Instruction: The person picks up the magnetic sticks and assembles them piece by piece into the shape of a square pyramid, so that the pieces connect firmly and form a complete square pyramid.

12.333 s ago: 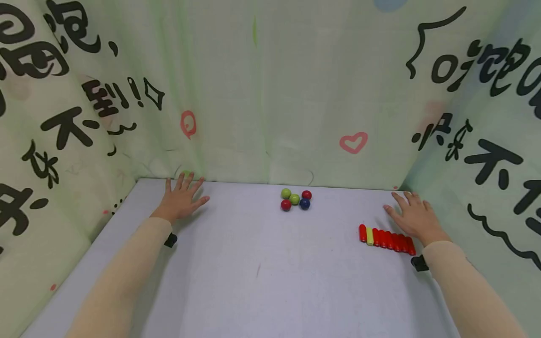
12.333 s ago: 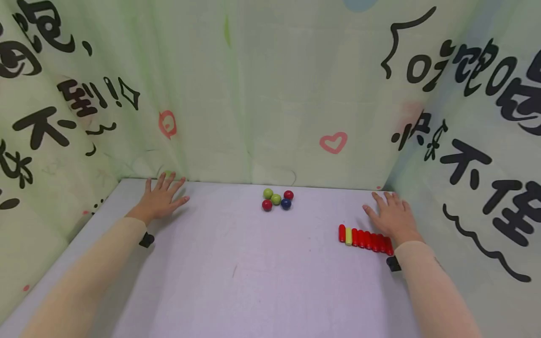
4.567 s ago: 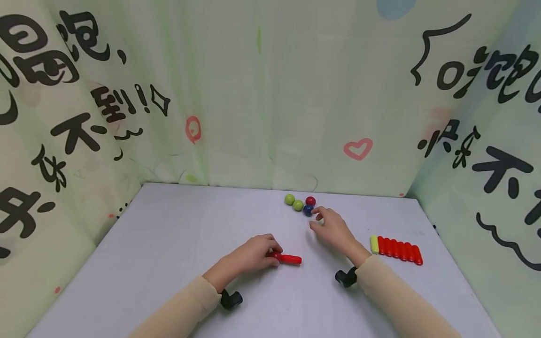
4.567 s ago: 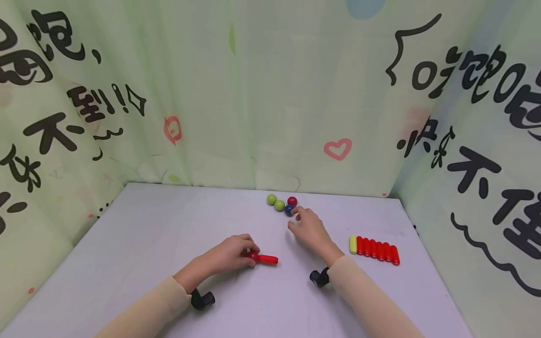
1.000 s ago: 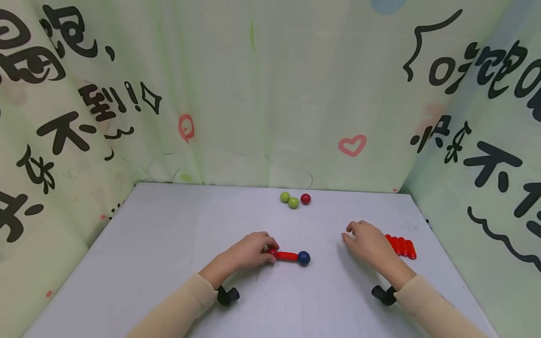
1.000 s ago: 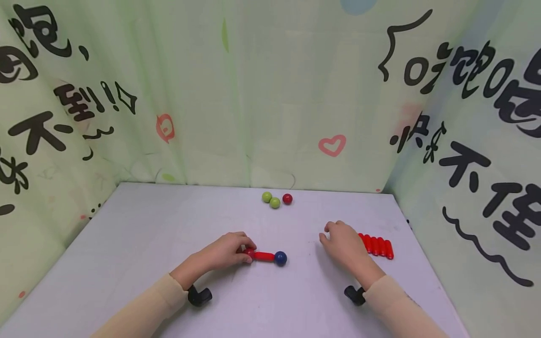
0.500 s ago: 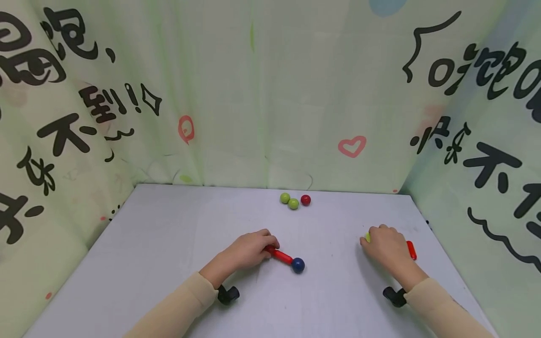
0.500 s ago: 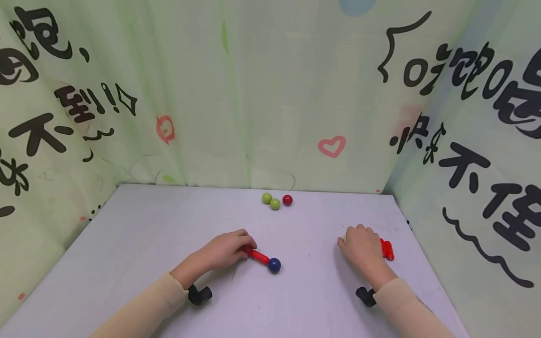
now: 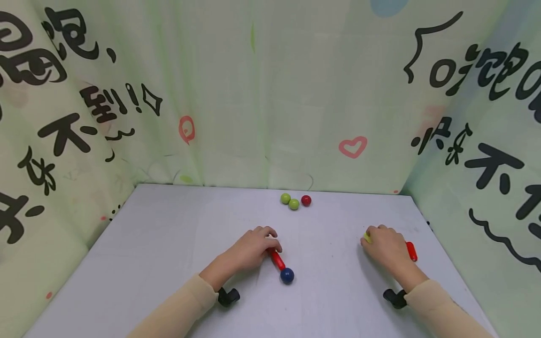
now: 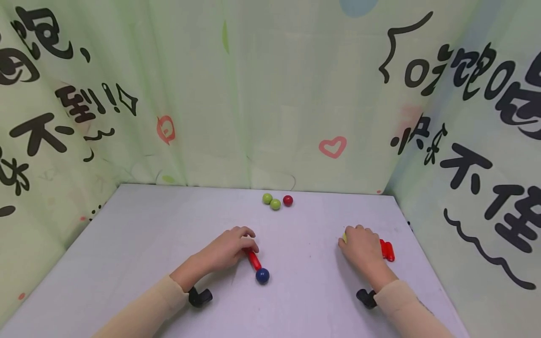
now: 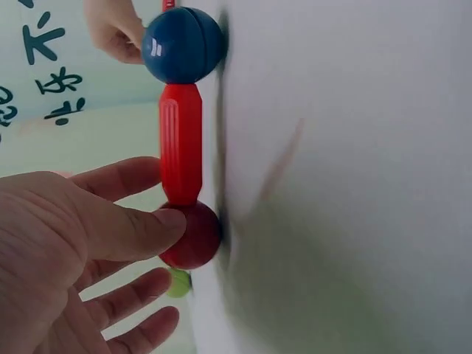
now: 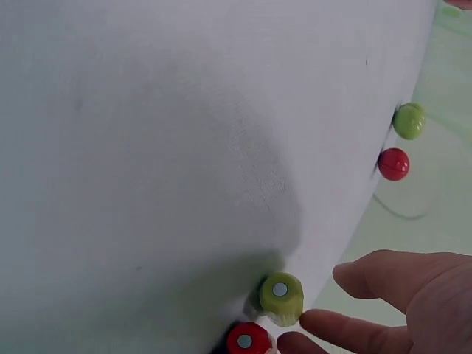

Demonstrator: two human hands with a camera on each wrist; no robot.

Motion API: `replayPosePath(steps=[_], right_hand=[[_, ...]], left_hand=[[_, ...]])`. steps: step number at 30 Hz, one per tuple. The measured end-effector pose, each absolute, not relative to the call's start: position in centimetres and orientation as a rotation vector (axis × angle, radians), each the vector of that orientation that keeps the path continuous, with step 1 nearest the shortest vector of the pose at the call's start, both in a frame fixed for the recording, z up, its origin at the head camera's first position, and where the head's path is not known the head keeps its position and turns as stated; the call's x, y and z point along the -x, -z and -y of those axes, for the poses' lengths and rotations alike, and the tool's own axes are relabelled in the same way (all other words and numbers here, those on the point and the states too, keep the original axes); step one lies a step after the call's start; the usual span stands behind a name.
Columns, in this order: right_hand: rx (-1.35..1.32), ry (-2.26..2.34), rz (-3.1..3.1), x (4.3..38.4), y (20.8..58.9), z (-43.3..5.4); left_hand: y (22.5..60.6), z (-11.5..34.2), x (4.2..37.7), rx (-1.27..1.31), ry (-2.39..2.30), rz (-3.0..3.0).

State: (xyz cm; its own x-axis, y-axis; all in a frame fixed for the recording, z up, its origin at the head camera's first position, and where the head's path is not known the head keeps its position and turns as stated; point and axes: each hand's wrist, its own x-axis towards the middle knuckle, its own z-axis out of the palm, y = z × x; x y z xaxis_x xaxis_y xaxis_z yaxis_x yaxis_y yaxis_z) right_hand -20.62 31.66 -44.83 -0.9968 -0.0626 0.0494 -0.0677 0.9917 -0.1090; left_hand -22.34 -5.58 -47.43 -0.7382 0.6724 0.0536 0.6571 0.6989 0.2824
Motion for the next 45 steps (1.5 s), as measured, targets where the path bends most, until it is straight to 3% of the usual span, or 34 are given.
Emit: replayPosePath(steps=[14, 29, 45], right_hand=[[-0.086, -0.391, 3.104, 21.7, 45.6, -31.7], [-0.018, -0.576, 3.155, 22.3, 46.0, -30.7], [-0.125, -0.719, 3.149, 22.4, 46.5, -27.2]], left_hand=[[46.4, 5.5, 19.9, -1.007, -0.569, -2.668], [47.3, 5.6, 20.0, -0.936, -0.585, -2.628], [47.3, 5.9, 19.8, -0.866, -0.623, -2.657]])
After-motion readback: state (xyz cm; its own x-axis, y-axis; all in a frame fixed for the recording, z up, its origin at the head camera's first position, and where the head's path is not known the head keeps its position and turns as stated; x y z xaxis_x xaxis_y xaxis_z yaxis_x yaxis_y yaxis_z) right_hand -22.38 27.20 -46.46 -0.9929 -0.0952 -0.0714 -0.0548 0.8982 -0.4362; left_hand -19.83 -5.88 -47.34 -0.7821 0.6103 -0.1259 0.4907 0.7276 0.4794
